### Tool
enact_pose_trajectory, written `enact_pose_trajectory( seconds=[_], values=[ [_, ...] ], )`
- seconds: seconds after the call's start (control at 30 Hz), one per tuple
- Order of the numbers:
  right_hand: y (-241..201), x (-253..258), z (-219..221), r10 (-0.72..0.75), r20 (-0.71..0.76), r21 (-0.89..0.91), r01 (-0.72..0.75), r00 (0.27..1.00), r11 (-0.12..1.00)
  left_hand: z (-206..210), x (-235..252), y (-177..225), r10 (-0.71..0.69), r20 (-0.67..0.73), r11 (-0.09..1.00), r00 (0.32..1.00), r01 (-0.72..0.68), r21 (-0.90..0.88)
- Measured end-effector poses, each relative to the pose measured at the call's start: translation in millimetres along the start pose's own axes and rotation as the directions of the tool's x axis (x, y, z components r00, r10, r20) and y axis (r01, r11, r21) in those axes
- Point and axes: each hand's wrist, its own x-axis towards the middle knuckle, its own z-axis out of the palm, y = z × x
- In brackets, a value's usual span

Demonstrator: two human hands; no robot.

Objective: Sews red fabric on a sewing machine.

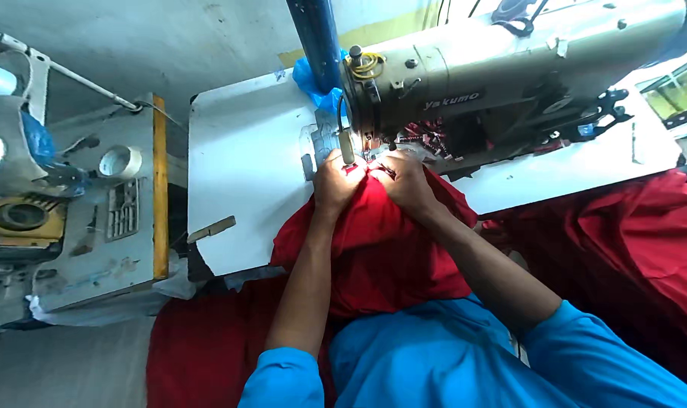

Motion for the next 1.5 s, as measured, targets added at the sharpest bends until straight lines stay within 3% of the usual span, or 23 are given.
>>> enact_pose_trajectory(
  seconds=[0.33,0.67,0.83,1.5],
  values=[
    [-6,-5,13,0.073,-0.065,-0.063,-0.078,0.995,0.995,-4,2,-7,0.027,0.045,0.993,0.999,-0.022,-0.112],
    [-6,-6,15,0.075,-0.082,-0.026,-0.077,0.994,0.997,-6,4,-9,0.07,0.056,0.968,0.996,-0.055,-0.243],
    [-5,-9,18,0.017,-0.166,-0.014,-0.02,0.986,1.0,-5,4,-10,0.069,0.037,0.967,0.997,-0.058,-0.247],
    [-4,-2,17,0.102,-0.06,-0.005,-0.102,0.993,0.995,-8,4,-10,0.101,0.055,0.957,0.993,-0.082,-0.279]
  ],
)
